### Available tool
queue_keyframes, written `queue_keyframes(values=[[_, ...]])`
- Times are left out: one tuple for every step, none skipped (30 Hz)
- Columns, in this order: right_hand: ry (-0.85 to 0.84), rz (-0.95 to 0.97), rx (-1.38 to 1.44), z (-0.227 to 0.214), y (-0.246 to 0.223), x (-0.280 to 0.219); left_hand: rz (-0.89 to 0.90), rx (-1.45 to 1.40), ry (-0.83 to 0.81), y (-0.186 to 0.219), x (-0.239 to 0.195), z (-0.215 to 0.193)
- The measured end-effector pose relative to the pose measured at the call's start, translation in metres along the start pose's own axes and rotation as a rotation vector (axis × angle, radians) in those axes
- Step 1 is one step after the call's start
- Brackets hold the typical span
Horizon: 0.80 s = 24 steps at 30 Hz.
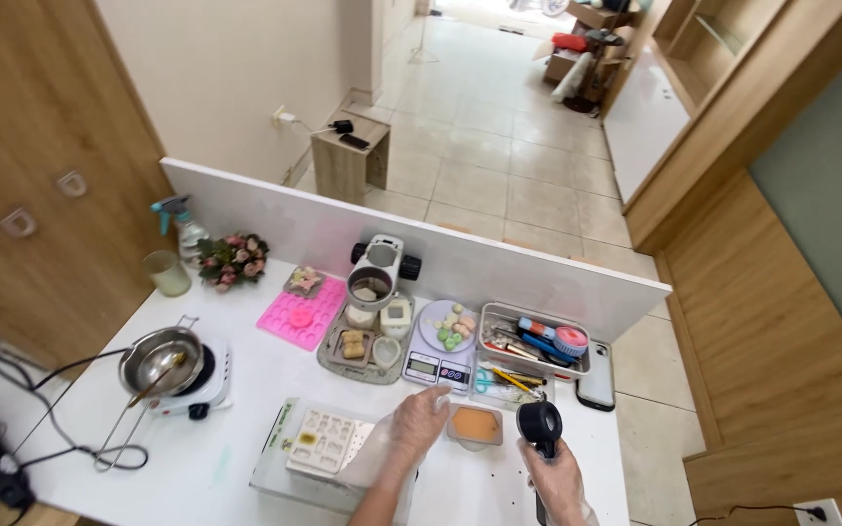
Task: Using an infrared thermometer to check the temperature of melted wax in a container at a candle-making station.
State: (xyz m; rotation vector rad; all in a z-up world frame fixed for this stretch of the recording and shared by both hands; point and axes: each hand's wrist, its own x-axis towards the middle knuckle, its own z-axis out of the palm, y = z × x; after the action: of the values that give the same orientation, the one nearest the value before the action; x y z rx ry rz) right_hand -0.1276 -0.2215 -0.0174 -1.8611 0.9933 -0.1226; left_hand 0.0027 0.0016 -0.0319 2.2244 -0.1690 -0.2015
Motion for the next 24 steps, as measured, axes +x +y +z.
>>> queue_keyframes(values=[[-0.038, 0.001, -0.063, 0.000, 0.002, 0.002, 0.005, -0.022, -0.007, 0.000, 0.000, -0.001], [-0.070, 0.006, -0.126, -0.001, 0.004, 0.003, 0.012, -0.044, -0.021, 0.002, -0.001, -0.001], [-0.078, 0.009, -0.135, -0.001, 0.003, 0.003, 0.000, -0.047, -0.021, 0.003, -0.001, -0.004], [-0.104, -0.009, -0.133, -0.002, 0.006, 0.002, 0.017, -0.040, -0.020, 0.004, -0.004, -0.004], [-0.129, -0.027, -0.131, -0.003, 0.008, 0.001, 0.035, -0.033, -0.018, 0.005, -0.005, -0.004], [-0.133, -0.022, -0.137, -0.003, 0.011, 0.003, 0.027, -0.035, -0.021, 0.009, -0.008, -0.007], [-0.131, -0.013, -0.143, -0.002, 0.013, 0.005, 0.012, -0.040, -0.040, 0.013, -0.010, -0.010], [-0.130, -0.003, -0.143, 0.001, 0.015, 0.006, 0.002, -0.038, -0.058, 0.017, -0.011, -0.016], [-0.133, 0.002, -0.142, 0.002, 0.017, 0.007, -0.002, -0.034, -0.061, 0.015, -0.011, -0.015], [-0.144, 0.008, -0.142, 0.003, 0.018, 0.008, 0.017, -0.012, -0.043, 0.013, -0.009, -0.014], [-0.156, 0.014, -0.143, 0.003, 0.019, 0.010, 0.037, 0.011, -0.026, 0.012, -0.007, -0.012], [-0.153, 0.018, -0.142, 0.003, 0.013, 0.006, 0.038, 0.012, -0.032, 0.013, -0.007, -0.013], [-0.145, 0.009, -0.142, 0.003, 0.007, 0.001, 0.012, -0.008, -0.048, 0.014, -0.006, -0.014], [-0.137, 0.001, -0.146, 0.001, 0.002, -0.004, -0.015, -0.031, -0.066, 0.015, -0.008, -0.013], [-0.133, 0.007, -0.149, 0.003, 0.005, -0.004, -0.016, -0.034, -0.073, 0.013, -0.008, -0.013], [-0.128, -0.006, -0.151, 0.004, 0.007, -0.003, 0.005, -0.029, -0.062, 0.013, -0.007, -0.012], [-0.123, -0.019, -0.152, 0.004, 0.008, -0.001, 0.025, -0.025, -0.051, 0.013, -0.006, -0.011], [-0.114, -0.017, -0.153, 0.004, 0.008, -0.001, 0.031, -0.029, -0.056, 0.016, -0.006, -0.013], [-0.116, -0.016, -0.150, 0.003, 0.008, 0.000, 0.009, -0.021, -0.071, 0.018, -0.007, -0.015], [-0.122, -0.015, -0.147, 0.005, 0.009, 0.000, -0.015, -0.011, -0.085, 0.020, -0.009, -0.018], [-0.117, -0.013, -0.148, 0.003, 0.005, -0.002, -0.012, -0.013, -0.088, 0.021, -0.009, -0.018], [-0.126, -0.010, -0.157, 0.002, 0.001, -0.005, -0.026, -0.007, -0.100, 0.021, -0.009, -0.018], [-0.136, -0.006, -0.166, 0.001, -0.002, -0.008, -0.041, 0.000, -0.112, 0.020, -0.010, -0.019], [-0.133, -0.005, -0.165, 0.000, -0.002, -0.007, -0.038, -0.001, -0.114, 0.018, -0.009, -0.016]])
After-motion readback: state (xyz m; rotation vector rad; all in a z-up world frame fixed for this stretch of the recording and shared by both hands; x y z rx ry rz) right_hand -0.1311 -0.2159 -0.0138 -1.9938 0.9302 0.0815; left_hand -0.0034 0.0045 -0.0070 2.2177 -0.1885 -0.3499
